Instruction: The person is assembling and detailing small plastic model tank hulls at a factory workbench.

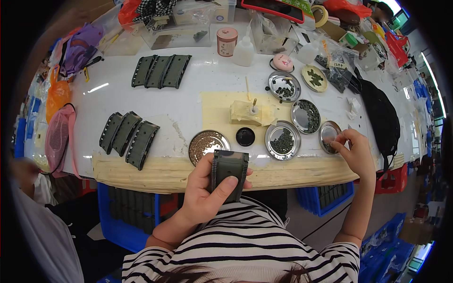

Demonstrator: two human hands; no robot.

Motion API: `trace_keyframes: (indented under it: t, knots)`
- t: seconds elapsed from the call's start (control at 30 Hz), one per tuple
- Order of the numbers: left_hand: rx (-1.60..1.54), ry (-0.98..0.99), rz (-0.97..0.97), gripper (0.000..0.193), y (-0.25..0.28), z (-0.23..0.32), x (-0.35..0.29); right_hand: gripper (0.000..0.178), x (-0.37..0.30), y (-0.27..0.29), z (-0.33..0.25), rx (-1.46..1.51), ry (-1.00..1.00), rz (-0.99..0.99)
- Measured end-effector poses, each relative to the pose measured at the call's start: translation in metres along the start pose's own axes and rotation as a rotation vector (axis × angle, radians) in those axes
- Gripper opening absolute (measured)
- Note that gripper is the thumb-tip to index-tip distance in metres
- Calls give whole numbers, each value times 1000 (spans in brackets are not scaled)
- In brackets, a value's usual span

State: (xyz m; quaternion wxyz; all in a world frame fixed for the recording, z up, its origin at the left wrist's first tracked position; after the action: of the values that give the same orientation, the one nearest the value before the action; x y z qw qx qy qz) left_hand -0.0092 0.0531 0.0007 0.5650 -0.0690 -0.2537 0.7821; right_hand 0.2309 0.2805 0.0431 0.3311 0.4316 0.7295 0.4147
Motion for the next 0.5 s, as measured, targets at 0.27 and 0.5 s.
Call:
trace_keyframes:
  t: [0.27,0.5]
  knots:
    - [-14,30,28,34,3,-2,-3,11,3,-10,2,-36,17,-49]
    - [-57,0,48,65,0,2,3,9,-6,-17,-5,-180,148,94]
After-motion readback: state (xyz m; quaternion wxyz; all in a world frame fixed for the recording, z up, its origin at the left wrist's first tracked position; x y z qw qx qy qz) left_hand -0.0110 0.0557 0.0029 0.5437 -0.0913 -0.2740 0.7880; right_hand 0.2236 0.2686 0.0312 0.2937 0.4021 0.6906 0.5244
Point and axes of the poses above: each hand's wrist, its own x-axis towards the middle knuckle, its own y-axis out of the back of the hand, z = x × y, the point moved 6 cm from there along x, towards the middle knuckle, and after that the axes turned 13 degrees about -y, right-handed, at the moved point
